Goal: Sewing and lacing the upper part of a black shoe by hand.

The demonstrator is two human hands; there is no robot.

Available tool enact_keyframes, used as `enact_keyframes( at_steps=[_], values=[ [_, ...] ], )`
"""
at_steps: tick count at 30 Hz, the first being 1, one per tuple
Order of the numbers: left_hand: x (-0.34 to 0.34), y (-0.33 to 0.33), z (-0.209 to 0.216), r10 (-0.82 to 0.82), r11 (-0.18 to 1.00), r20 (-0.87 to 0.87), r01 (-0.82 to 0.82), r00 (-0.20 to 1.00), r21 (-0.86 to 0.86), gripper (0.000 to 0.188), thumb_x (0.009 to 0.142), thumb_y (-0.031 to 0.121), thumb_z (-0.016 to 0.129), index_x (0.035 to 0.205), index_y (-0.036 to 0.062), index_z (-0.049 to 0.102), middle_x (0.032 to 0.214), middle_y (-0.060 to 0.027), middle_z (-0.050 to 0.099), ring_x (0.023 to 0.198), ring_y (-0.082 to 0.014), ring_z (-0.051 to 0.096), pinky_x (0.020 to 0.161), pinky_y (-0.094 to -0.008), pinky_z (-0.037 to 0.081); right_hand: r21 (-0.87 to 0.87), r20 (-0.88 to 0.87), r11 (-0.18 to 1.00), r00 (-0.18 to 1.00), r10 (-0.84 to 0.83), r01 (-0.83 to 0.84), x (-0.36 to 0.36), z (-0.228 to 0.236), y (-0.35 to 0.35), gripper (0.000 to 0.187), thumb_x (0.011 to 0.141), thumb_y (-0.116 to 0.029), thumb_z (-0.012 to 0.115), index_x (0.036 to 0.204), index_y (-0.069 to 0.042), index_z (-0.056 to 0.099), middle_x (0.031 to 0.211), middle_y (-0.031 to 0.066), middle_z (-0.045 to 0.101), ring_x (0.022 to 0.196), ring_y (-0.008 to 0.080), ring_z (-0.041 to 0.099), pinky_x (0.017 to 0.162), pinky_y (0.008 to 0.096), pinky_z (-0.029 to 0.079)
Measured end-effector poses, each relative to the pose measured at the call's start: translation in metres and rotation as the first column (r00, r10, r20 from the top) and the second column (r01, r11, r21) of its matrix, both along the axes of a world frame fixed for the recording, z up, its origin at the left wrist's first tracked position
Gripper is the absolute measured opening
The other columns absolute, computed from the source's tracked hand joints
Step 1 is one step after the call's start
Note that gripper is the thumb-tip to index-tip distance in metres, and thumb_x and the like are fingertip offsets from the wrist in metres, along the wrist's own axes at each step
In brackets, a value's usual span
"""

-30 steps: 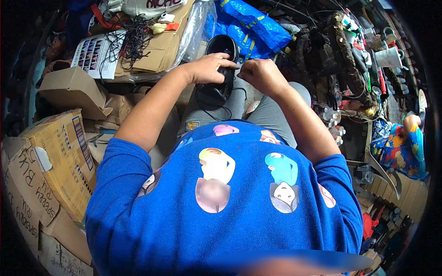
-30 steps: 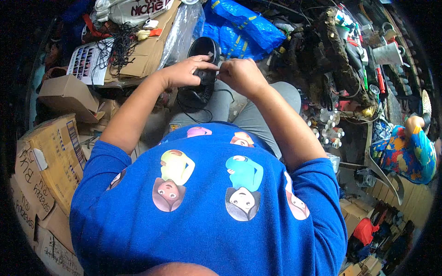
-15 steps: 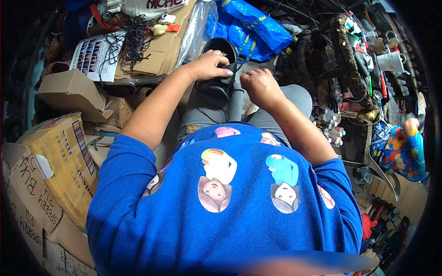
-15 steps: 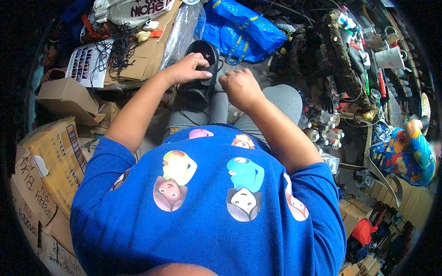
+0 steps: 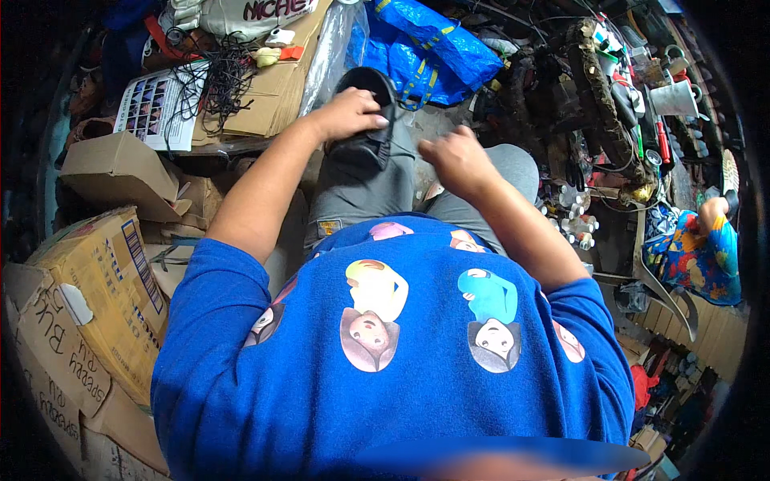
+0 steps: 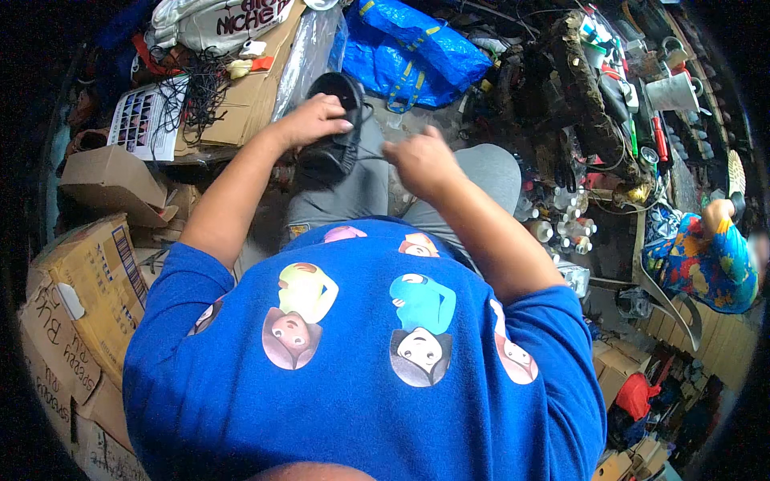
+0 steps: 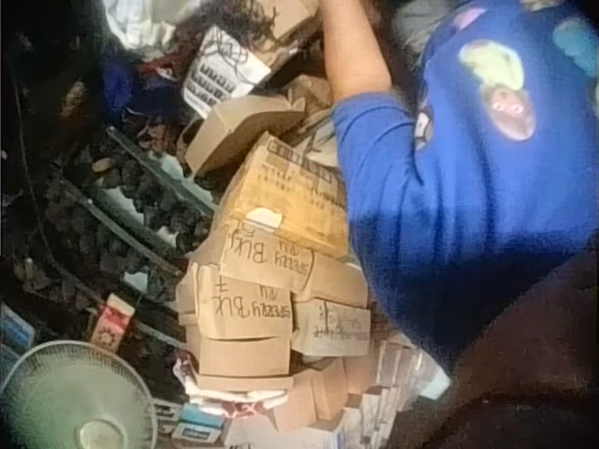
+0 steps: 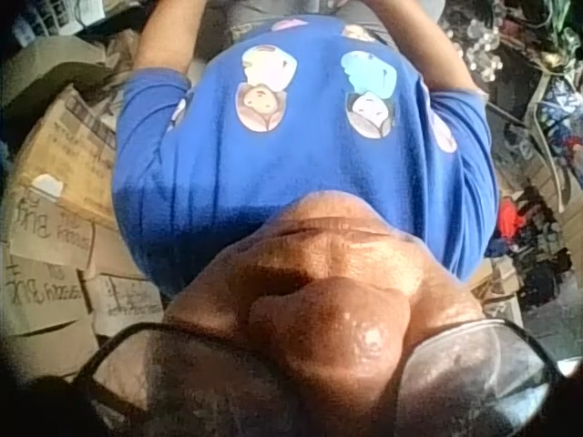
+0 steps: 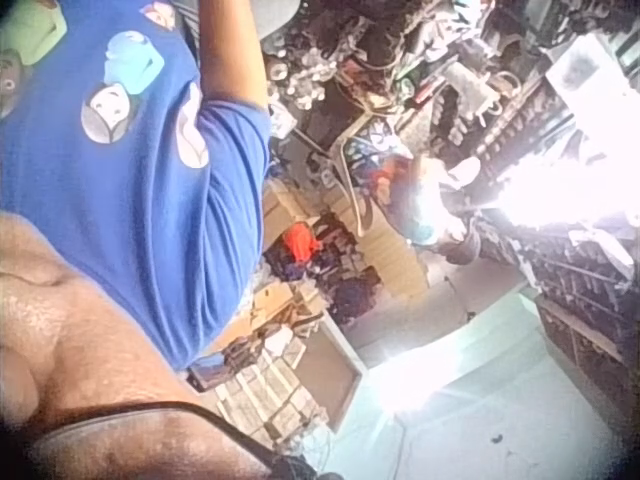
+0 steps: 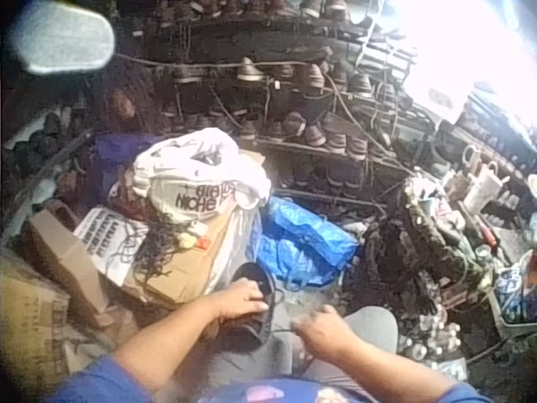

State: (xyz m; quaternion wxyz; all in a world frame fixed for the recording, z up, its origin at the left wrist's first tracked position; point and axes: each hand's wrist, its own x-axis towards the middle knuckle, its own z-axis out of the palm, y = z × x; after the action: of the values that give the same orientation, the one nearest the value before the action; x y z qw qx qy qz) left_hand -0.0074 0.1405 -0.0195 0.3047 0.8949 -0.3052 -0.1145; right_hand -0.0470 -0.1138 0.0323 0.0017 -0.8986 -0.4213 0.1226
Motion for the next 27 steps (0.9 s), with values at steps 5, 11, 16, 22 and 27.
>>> enact_keyframes(
  at_steps=[5, 11, 16, 22, 27],
  values=[
    [-0.01, 0.022, 0.02, 0.085, 0.99, -0.316, -0.115, 0.945, -0.08, 0.036, 0.084, 0.038, 0.061, 0.091, 0.0025, 0.064, 0.084, -0.0061, 0.055, 0.091, -0.0206, 0.051, 0.084, -0.0326, 0.039, 0.292, -0.447, 0.76, 0.785, -0.428, 0.581, -0.018, 0.016, -0.096, 0.007, 0.078, -0.007, 0.06, 0.083, -0.007, 0.065, 0.075, 0.0085, 0.065, 0.07, 0.0174, 0.061, 0.069, 0.0304, 0.047],
    [-0.019, 0.009, 0.053, 0.008, 0.906, -0.722, -0.31, 0.691, -0.287, 0.03, 0.078, 0.02, 0.072, 0.097, 0.0008, 0.06, 0.086, 0.0006, 0.063, 0.079, -0.0065, 0.055, 0.076, -0.0241, 0.045, 0.557, -0.821, 0.029, 0.544, 0.176, 0.83, 0.016, 0.047, -0.048, 0.017, 0.083, -0.016, 0.066, 0.093, -0.002, 0.066, 0.086, 0.0036, 0.065, 0.078, 0.0113, 0.058, 0.075, 0.0264, 0.045],
    [-0.013, 0.006, 0.028, 0.036, 0.936, -0.711, -0.273, 0.702, -0.222, 0.025, 0.079, 0.017, 0.071, 0.097, 0.0014, 0.061, 0.086, 0.0012, 0.063, 0.08, -0.006, 0.055, 0.077, -0.0241, 0.045, 0.398, -0.68, -0.198, 0.433, 0.592, 0.896, 0.016, 0.045, 0.007, 0.025, 0.091, -0.029, 0.056, 0.094, -0.005, 0.062, 0.091, 0.0081, 0.065, 0.081, 0.0197, 0.062, 0.081, 0.0374, 0.05],
    [-0.017, 0.017, 0.018, -0.021, 0.865, -0.718, -0.347, 0.696, -0.362, 0.029, 0.079, 0.023, 0.07, 0.097, 0.0013, 0.062, 0.081, 0.0003, 0.063, 0.076, -0.0072, 0.054, 0.074, -0.0266, 0.044, 0.375, -0.918, -0.398, 0.394, -0.035, 0.838, 0.017, 0.084, -0.085, 0.021, 0.092, -0.03, 0.053, 0.097, -0.01, 0.052, 0.078, 0.0028, 0.052, 0.072, 0.0168, 0.053, 0.073, 0.0368, 0.047],
    [-0.017, 0.027, 0.013, 0.071, 0.934, -0.577, -0.257, 0.814, -0.247, 0.032, 0.08, 0.024, 0.068, 0.098, -0.0018, 0.06, 0.082, -0.0021, 0.063, 0.077, -0.0089, 0.054, 0.073, -0.0277, 0.045, 0.54, -0.839, -0.449, 0.497, -0.221, 0.712, -0.018, 0.075, -0.32, 0.022, 0.095, -0.027, 0.049, 0.079, -0.012, 0.048, 0.059, -0.004, 0.042, 0.049, 0.0084, 0.038, 0.055, 0.0258, 0.04]
  ],
)
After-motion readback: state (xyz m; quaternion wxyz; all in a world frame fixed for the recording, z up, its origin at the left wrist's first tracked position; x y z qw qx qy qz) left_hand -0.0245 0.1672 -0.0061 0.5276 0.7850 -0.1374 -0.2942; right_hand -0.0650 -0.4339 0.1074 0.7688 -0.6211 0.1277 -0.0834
